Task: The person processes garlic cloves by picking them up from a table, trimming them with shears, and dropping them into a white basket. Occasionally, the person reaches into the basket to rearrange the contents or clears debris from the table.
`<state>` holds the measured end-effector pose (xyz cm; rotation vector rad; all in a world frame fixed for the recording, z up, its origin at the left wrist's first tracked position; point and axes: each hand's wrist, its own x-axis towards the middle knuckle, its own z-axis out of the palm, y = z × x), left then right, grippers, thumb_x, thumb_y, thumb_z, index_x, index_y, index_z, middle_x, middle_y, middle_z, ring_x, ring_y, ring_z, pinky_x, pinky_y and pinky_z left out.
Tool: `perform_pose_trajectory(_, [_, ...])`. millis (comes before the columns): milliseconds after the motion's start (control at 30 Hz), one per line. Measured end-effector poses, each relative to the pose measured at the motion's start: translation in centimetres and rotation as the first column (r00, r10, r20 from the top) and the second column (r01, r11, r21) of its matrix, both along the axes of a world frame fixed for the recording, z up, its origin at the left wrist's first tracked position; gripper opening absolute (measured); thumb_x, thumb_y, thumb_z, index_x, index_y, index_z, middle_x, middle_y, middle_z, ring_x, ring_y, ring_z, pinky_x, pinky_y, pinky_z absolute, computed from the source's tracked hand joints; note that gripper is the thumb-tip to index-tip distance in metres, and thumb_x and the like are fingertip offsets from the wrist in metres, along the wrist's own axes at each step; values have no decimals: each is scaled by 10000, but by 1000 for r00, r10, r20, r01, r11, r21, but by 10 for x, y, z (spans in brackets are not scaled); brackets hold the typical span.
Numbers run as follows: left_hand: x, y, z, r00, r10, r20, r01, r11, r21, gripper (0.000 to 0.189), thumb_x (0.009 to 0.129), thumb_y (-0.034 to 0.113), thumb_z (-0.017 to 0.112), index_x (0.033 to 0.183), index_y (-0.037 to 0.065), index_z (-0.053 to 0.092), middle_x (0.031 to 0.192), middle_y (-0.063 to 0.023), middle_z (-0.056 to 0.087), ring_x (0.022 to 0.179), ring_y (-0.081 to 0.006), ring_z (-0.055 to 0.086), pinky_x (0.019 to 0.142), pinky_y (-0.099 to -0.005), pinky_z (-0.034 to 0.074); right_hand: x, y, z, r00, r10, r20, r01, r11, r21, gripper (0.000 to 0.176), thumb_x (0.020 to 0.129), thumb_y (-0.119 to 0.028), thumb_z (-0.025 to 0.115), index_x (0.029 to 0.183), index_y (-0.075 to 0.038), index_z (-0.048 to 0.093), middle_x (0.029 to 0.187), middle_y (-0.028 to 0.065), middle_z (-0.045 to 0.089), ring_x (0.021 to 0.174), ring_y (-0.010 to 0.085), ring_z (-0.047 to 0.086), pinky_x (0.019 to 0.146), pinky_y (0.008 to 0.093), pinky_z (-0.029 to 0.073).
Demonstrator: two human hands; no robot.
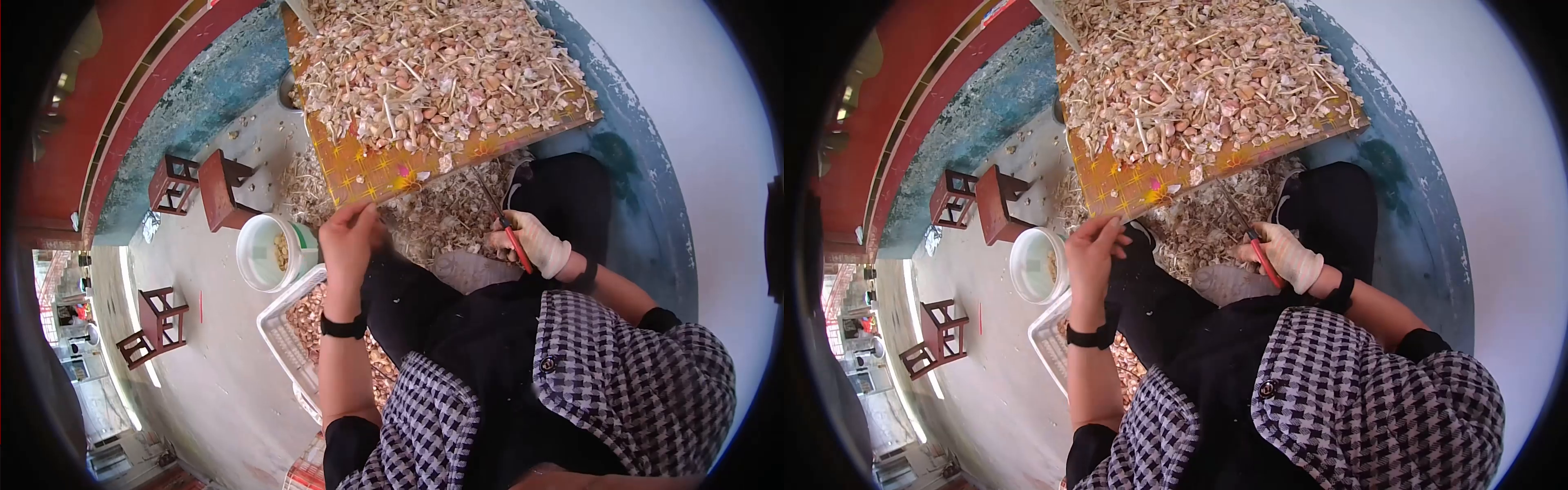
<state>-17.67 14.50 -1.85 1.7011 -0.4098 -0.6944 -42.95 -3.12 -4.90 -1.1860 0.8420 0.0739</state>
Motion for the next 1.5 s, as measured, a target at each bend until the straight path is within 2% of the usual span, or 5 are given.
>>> perform_pose_trajectory(433, [19,-149,-71,509,-341,790,-40,908,417,251,715,136,673,909,-24,677,829,-219,629,769,-364,610,724,-429,499,-45,-34,-21,989,-134,59,143,974,-176,380,777,-244,770,962,36,594,696,46,569,618,94,508,560,285,433])
perform_pose_trajectory(733, [19,-137,-50,904,-170,392,11,926,376,235,718,134,680,882,-32,647,751,-164,651,706,-304,652,662,-387,522,-32,-57,11,997,6,75,31,874,-486,334,771,-232,765,936,15,613,662,39,561,605,83,512,560,278,437])
perform_pose_trajectory(1067, [26,-117,-44,763,55,644,-258,940,225,310,758,191,742,975,-11,650,719,-109,647,625,-240,623,591,-358,491,115,-118,51,963,189,193,79,487,-870,320,755,-310,714,984,-90,683,774,206,636,731,357,624,651,418,479])
perform_pose_trajectory(1400, [50,-116,-52,908,119,401,-125,992,-11,181,839,107,664,964,-18,627,714,-68,609,600,-154,582,544,-287,459,228,-122,27,840,317,-440,-470,21,-882,546,820,-285,580,1323,-81,525,1092,154,658,1003,308,631,831,427,510])
perform_pose_trajectory(1500, [35,-99,-44,940,248,234,-228,968,-107,153,924,120,596,991,-17,611,740,-46,620,603,-106,575,527,-224,439,223,-136,28,929,282,-238,-337,383,-860,376,816,-220,621,1144,-37,624,839,154,668,735,253,656,666,375,532])
